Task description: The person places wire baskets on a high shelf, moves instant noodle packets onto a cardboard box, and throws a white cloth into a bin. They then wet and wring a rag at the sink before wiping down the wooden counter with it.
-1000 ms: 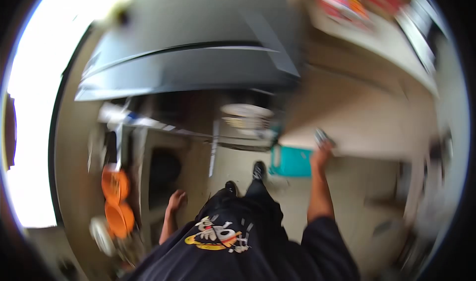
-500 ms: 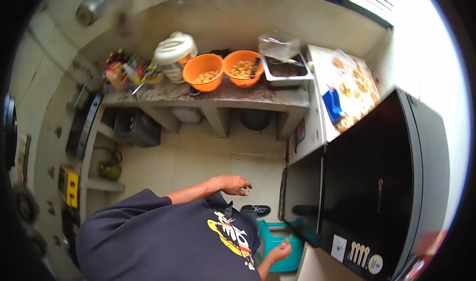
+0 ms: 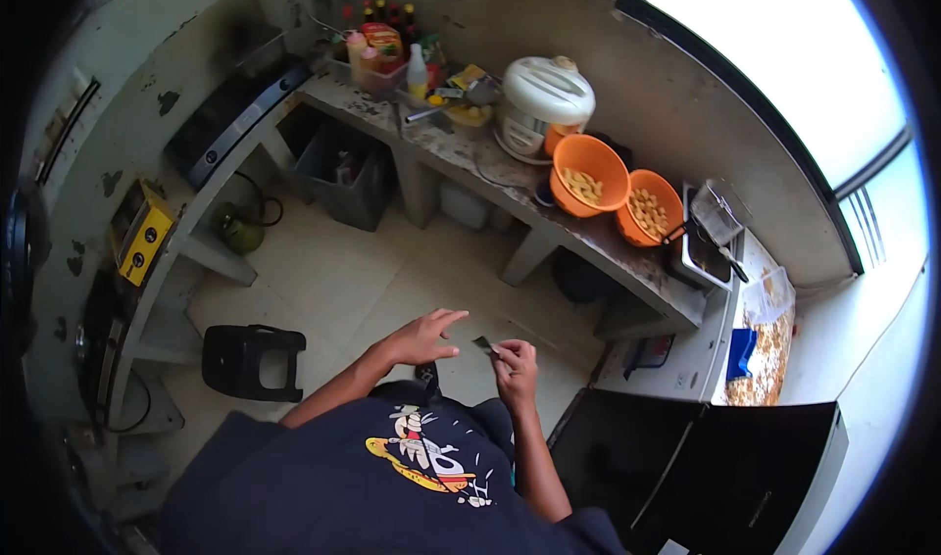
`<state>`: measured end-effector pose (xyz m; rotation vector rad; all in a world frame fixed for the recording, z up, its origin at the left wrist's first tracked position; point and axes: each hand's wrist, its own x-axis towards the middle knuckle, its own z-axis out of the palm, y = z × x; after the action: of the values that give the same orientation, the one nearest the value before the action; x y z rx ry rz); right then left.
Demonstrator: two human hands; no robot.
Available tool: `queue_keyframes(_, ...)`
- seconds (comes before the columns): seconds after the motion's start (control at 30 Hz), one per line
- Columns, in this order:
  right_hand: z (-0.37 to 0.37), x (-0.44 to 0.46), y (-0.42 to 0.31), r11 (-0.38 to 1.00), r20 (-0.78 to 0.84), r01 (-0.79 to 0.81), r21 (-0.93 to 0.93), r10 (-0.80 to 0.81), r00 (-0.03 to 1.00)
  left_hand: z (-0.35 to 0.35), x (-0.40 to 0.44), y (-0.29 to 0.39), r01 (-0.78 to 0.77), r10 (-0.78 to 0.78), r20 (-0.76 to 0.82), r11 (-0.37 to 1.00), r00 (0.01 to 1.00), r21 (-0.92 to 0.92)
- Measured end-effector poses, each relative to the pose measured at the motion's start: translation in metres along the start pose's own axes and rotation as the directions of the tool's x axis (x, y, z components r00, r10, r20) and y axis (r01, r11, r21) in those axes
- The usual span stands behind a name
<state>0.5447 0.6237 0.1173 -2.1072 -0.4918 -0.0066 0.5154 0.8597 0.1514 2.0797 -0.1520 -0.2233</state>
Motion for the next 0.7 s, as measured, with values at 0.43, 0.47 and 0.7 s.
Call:
queue_keyframes(0.43,0.134,0.139,-0.094,0.939,0.708,0.303,0.159,-0.323,0.628,-0.081,-0.093,-0.098,0.247,-0.252,-0.436,0.967,0.864,-0.068)
queue_keyframes(0.47,0.140,0.155,-0.095,0.929,0.724,0.334,0.158,-0.339,0.600,-0.090,-0.095,-0.099,0.288,-0.312,-0.456,0.950,0.833,-0.123)
queue_keyframes(0.7,0.186,0.390,-0.042,0.974,0.112,-0.040,-0.221,0.066,0.992,-0.135,-0.114,-0.205,0.438,-0.610,-0.527,0.792,0.592,-0.425)
